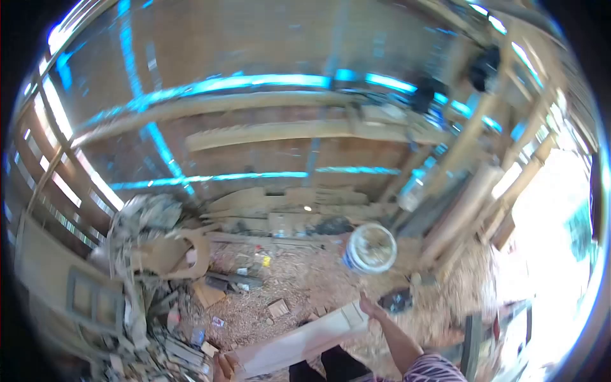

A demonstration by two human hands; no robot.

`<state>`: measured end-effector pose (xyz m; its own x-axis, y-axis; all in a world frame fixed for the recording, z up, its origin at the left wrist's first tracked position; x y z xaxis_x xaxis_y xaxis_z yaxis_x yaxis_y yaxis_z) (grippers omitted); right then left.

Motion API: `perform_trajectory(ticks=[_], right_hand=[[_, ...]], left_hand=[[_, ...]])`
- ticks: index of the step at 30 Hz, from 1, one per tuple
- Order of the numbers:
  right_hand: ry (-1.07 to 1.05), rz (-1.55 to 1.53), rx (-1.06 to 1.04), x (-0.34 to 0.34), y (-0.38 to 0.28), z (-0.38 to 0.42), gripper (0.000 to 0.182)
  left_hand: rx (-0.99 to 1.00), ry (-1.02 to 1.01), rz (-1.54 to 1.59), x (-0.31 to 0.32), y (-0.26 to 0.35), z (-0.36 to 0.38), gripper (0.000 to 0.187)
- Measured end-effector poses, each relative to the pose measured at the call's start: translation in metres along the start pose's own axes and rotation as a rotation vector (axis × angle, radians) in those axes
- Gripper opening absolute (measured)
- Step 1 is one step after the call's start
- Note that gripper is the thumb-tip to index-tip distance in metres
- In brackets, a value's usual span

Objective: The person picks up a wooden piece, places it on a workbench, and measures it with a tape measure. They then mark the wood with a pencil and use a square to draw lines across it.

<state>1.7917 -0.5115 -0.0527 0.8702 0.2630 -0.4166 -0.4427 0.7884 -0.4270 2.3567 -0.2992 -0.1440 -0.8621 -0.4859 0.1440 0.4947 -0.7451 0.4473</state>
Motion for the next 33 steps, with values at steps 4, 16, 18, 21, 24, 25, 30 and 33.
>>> perform_trajectory(ticks=[4,16,18,21,24,25,30,33], right_hand=[[0.010,-0.258,-0.050,-0.037,0.037,0.119,0.086],[0.475,-0.935,0.072,-0.035,0.266,0.245,0.090],[0.626,-1.034,0.144,-0.047,0.282,0.280,0.092],[0.636,-1.254,0.030,-0.048,0.367,0.254,0.091],[0.653,-1.248,0.090,-0.074,0.395,0.282,0.088],[0.657,-1.210,0.170,-0.084,0.398,0.300,0.088],[0.784,-1.415,0.134,-0.111,0.444,0.330,0.079],[0.680,-1.687,0.099,-0.109,0.496,0.314,0.078]], left_hand=[[0.021,-0.060,-0.260,0.035,0.074,0.022,0.059],[0.194,-0.383,-0.905,0.275,0.161,0.049,0.060],[0.128,-0.383,-0.986,0.326,0.144,0.051,0.059],[0.069,-0.502,-1.051,0.391,0.109,0.053,0.058],[0.136,-0.557,-1.174,0.456,0.068,0.061,0.056],[0.132,-0.549,-1.191,0.471,0.056,0.058,0.056],[0.198,-0.589,-1.373,0.559,-0.006,0.102,0.055],[0.157,-0.620,-1.390,0.600,-0.039,0.144,0.055]])
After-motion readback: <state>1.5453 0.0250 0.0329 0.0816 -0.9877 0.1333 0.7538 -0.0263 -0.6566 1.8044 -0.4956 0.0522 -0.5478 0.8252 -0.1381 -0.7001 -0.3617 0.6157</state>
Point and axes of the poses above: each hand's wrist, its own z-axis away from the middle knuckle, its own x-axis out of the palm, y = z × x, the point moved 3 cm from there along -z, towards the middle knuckle, and after that the axes turned 12 degrees about -z, right-handed, at the moved point
